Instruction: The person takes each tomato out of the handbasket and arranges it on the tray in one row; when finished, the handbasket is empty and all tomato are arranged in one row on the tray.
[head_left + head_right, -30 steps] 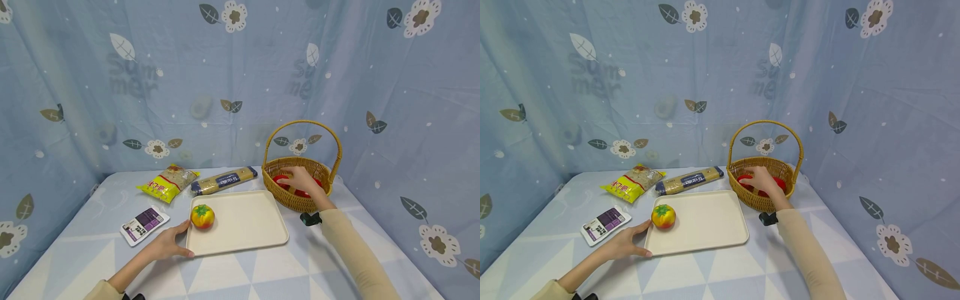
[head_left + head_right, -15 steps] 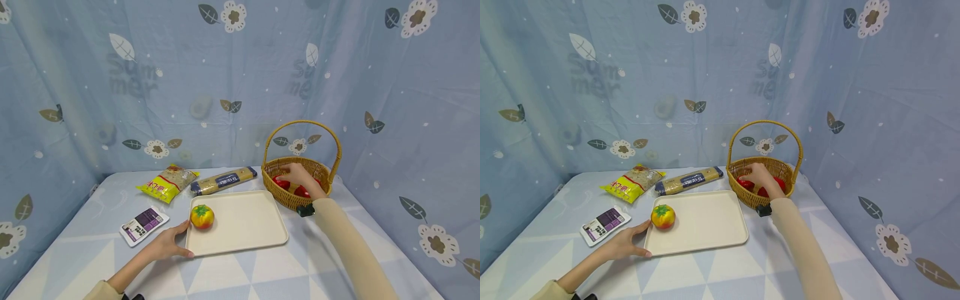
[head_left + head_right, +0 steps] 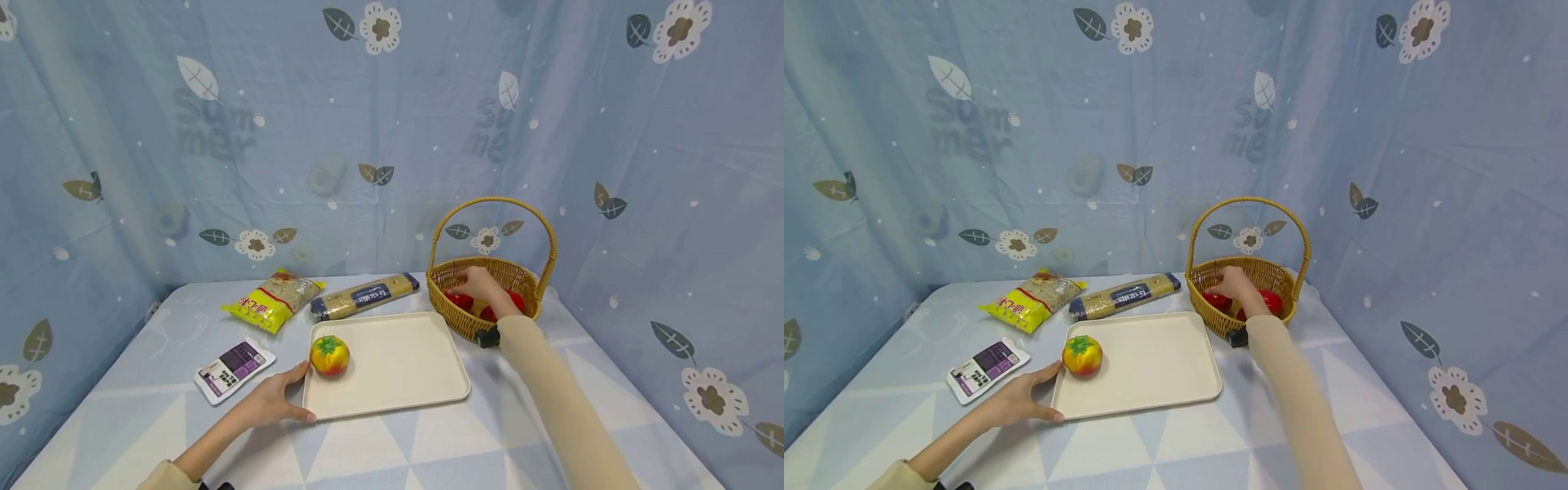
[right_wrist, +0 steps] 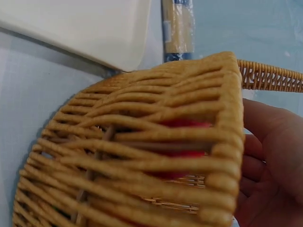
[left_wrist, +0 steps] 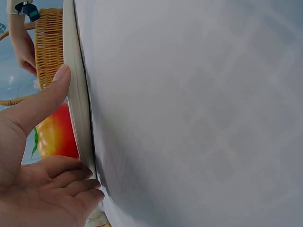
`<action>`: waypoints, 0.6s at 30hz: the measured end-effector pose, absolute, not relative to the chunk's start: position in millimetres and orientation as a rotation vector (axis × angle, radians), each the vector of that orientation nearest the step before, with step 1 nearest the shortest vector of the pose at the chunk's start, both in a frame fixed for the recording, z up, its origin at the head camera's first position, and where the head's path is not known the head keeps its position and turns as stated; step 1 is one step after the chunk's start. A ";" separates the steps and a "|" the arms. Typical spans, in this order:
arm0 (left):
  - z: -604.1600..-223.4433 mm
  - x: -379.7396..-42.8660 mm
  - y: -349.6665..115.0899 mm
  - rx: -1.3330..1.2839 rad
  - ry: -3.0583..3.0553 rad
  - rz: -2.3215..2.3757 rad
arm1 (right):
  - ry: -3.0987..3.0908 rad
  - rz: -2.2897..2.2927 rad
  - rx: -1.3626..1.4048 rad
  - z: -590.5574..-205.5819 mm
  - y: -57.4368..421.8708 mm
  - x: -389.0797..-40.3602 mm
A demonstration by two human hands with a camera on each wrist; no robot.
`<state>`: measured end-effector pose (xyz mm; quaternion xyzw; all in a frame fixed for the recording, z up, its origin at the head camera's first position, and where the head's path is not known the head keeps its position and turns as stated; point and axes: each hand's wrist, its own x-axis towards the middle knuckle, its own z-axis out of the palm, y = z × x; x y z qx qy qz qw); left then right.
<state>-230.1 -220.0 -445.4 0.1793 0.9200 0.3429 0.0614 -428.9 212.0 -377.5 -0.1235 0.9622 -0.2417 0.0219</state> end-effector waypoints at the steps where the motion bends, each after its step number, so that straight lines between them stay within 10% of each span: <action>1: -445.6 -230.3 -220.2 0.543 2.784 1.039 | 2.977 -0.761 -0.373 -377.5 210.9 -429.6; 18: -446.6 -231.8 -219.8 0.520 2.765 1.051 | 2.997 -0.687 -0.267 -380.4 198.5 -436.4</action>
